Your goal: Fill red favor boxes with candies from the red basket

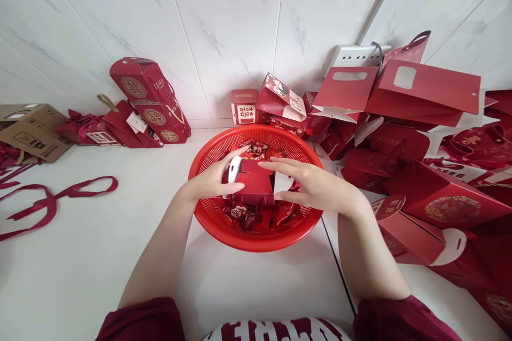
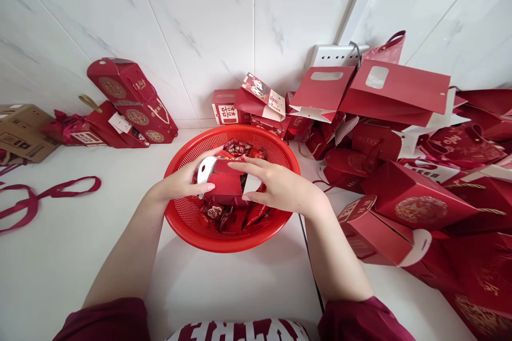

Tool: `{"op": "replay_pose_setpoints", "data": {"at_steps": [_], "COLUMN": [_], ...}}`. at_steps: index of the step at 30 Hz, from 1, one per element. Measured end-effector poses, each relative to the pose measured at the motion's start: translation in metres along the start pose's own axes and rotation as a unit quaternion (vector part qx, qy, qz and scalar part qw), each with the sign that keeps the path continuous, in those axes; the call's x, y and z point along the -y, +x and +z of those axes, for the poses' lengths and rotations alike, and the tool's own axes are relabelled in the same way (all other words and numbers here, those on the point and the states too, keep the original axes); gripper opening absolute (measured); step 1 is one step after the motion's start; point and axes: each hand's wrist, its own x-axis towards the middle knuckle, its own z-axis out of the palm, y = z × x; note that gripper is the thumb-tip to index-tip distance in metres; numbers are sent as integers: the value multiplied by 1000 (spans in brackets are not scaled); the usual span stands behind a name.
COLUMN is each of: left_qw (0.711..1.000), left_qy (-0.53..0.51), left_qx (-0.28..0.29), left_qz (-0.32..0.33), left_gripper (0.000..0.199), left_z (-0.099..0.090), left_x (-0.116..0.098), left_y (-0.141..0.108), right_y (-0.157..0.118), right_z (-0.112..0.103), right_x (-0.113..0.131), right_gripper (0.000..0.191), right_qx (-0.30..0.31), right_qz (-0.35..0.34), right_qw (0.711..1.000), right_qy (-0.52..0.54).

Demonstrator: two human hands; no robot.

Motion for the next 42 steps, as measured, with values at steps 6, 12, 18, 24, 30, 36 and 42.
{"op": "replay_pose_setpoints", "data": {"at_steps": [6,12,18,24,30,36,42], "left_qw": [1000,989,981,946,903,920,967], "left_qy": [-10,-76,-20,158,205,154,156], "left_qx": [-1,-54,-118,-282,-333,-289,-185], "left_qz": [-1,-116,-153,11,179,215,79], "left_gripper": [91,31,50,41,40,39,43], "left_z": [0,6,10,3,-6,-4,4], "left_x": [-4,3,-6,-26,-29,-26,-40], "left_y": [0,3,1,-10,-15,-15,-19], "right_y": [-1,1,2,-5,-5,-3,0], "right_z": [2,5,6,-1,-2,3,7], "right_x": [-1,1,8,21,24,28,32], "right_gripper": [43,38,50,45,21,30,45], "right_qx": [27,18,-30,-178,-225,-160,-59], "right_qz": [14,20,14,3,44,42,62], "right_qw": [999,999,999,984,973,986,993], "right_qy": [-31,-40,-28,-8,28,16,-81]}}
